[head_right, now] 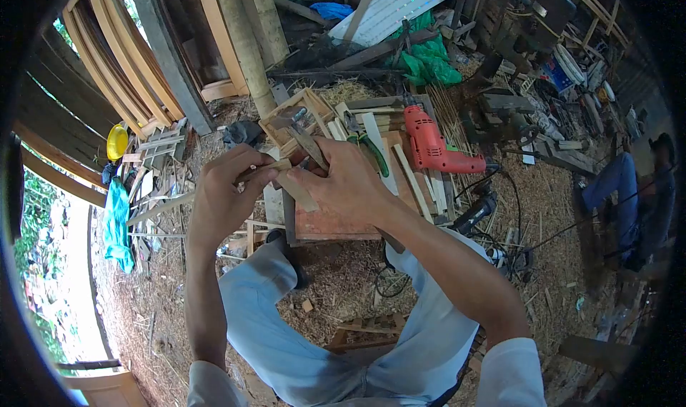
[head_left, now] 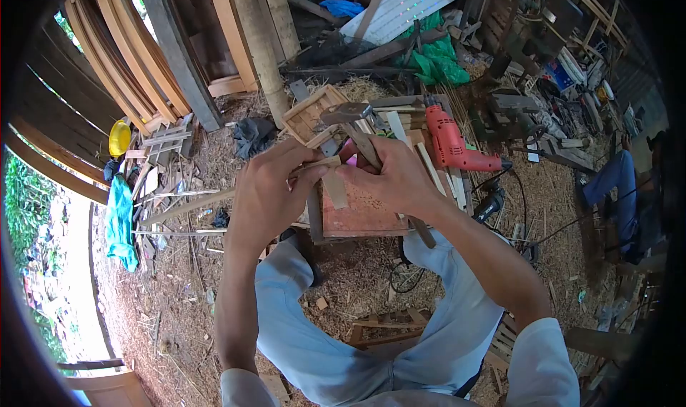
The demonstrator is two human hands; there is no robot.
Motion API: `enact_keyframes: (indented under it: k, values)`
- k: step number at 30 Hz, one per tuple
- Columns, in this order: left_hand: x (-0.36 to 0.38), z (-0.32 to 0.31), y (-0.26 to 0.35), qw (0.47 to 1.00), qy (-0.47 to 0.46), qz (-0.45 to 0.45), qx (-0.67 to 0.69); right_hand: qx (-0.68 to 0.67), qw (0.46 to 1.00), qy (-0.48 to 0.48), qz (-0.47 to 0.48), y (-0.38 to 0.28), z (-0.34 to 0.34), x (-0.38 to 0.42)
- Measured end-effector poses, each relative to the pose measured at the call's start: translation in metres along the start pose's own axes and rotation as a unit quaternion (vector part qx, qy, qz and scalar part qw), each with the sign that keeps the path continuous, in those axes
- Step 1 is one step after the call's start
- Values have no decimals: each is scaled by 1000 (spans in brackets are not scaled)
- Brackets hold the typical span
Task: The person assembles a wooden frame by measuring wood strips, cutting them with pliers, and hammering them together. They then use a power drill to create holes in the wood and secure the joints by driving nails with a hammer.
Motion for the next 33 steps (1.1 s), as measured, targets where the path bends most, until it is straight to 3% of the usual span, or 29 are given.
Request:
enact_keyframes:
  k: [11,20,33]
  values:
    - [-1,-4,-4,999,19,-40,-3,16,1000,-1,-26,5,2,-3]
    - [-1,-2,3,1000,7,12,5,-3,1000,-17,-11,2,0,-2]
    - [-2,1,-1,1000,-17,-13,-2,-42,999,-24,-3,4,-1,-3]
Point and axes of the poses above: each hand's wrist, its own x-axis away from the middle knuckle, its own z-axis out of the back of the hand, y = z × x, the point moved 3 cm from there along -x, towards the middle knuckle, and after that the axes turned 15 degrees about y, right-handed, at the moved point
